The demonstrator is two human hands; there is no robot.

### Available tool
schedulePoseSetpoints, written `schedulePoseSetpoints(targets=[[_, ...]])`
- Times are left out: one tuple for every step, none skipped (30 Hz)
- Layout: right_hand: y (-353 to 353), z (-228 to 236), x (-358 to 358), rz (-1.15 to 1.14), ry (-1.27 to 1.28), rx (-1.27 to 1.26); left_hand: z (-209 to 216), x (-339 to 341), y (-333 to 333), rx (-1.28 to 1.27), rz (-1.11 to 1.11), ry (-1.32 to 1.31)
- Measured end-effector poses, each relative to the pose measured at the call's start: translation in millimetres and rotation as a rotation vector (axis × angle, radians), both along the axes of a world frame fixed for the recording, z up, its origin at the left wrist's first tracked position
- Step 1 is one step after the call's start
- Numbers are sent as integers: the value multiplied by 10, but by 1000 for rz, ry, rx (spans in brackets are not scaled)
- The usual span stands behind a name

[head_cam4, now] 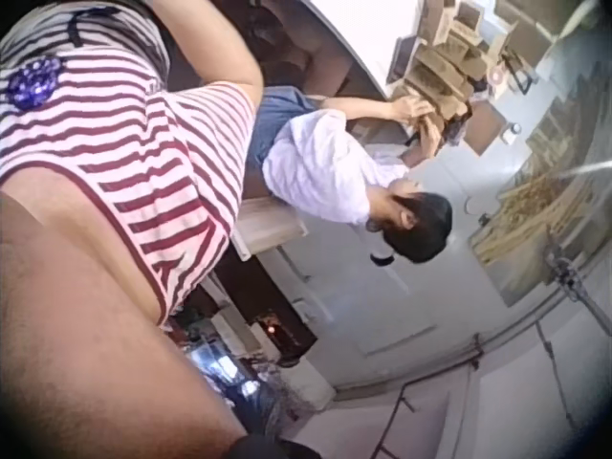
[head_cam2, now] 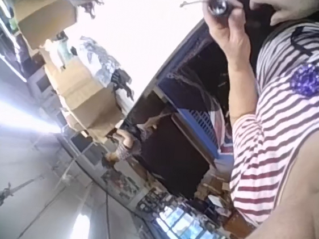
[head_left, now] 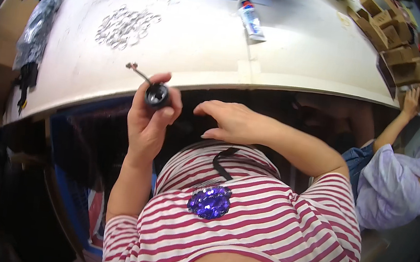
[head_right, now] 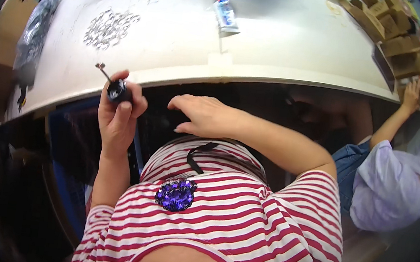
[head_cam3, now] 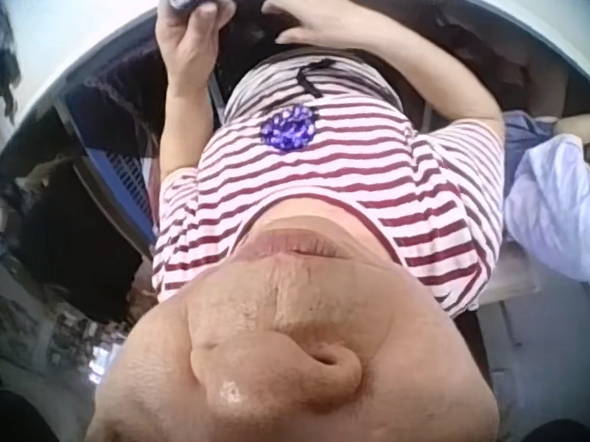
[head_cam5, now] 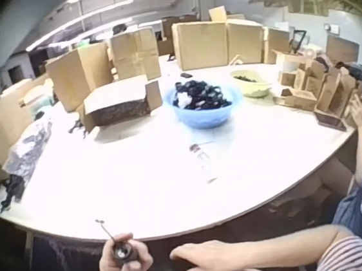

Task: The person applies glue from a tube into a small black cylindrical component and secures its cap. They then retrieve tangled black cords from a blue basket, untangle them, and attach small metal rings to the ends of the cords. The process involves repeated handling of the cords and components on a white table.

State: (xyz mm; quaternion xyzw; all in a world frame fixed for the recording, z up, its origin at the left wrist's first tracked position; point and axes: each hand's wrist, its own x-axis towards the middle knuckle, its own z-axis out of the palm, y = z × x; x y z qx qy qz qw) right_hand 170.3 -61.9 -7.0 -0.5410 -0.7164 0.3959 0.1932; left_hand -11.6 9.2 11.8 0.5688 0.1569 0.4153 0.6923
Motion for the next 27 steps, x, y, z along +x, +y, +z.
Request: schedulePoseSetpoints(targets=[[-28,-179,-84,-31,41,-38,30,27,-22,-32,-27,-72],[14,-363,-125,-6,291,-329,43,56,-57,-67,-26,-114],[-7,-825,-198,-11,406,-122,51,87,-68,-99,-32,-158],[-5,-907,-270,-41,541,-287,33,82,-66,-95,-37,-134],[-20,-959,-323,-87,671,-452,22,79,-61,-90,-57,-110],[-19,-1033,-356,-117,620,-482,4,47,-62,-77,-64,-80],[8,-1114,-372,-148,567,-510,7,10,-75,-85,-65,-88],[17,-1179,-364,-194,512,-538,-10,-8,-70,-51,-57,-91],[27,-1236,-368,-188,441,-528,-27,-24,-67,-17,-51,-95],[35,-1289,-374,-184,370,-517,-33,-49,-68,-19,-57,-96],[38,-1246,-377,-177,296,-505,-25,-52,-63,-19,-62,-101],[7,-1190,-394,-194,248,-490,-16,-54,-60,-20,-67,-105],[-11,-1115,-416,-152,264,-392,-10,-52,-60,-18,-71,-92],[-43,-1058,-450,-115,283,-294,-6,-59,-68,-18,-80,-77],[-69,-1042,-484,-79,301,-196,-1,-64,-74,-17,-90,-62],[-56,-1273,-514,-70,238,-255,6,-67,-80,-29,-88,-67],[-47,-1248,-507,-69,194,-270,17,-60,-88,-22,-96,-53],[-39,-1189,-499,-67,149,-285,27,-57,-97,-16,-104,-40],[-31,-1164,-484,-63,104,-300,26,-59,-103,-9,-110,-26],[-3,-1178,-489,-76,77,-395,-3,-83,-99,-75,-179,-63],[1,-1170,-502,-69,15,-391,-19,-96,-113,-53,-163,-48],[13,-1146,-521,-61,-48,-386,-32,-111,-130,-30,-145,-33],[37,-1085,-510,-55,-116,-377,-33,-99,-126,-4,-128,-22],[42,-1062,-497,-53,-61,-414,-25,-106,-108,-10,-127,-37],[2,-1022,-489,-18,-59,-368,-4,-122,-99,-40,-131,-52],[-65,-931,-463,10,-62,-313,17,-139,-64,-57,-120,-51],[-108,-815,-438,47,-65,-249,43,-170,-11,-65,-101,-47]])
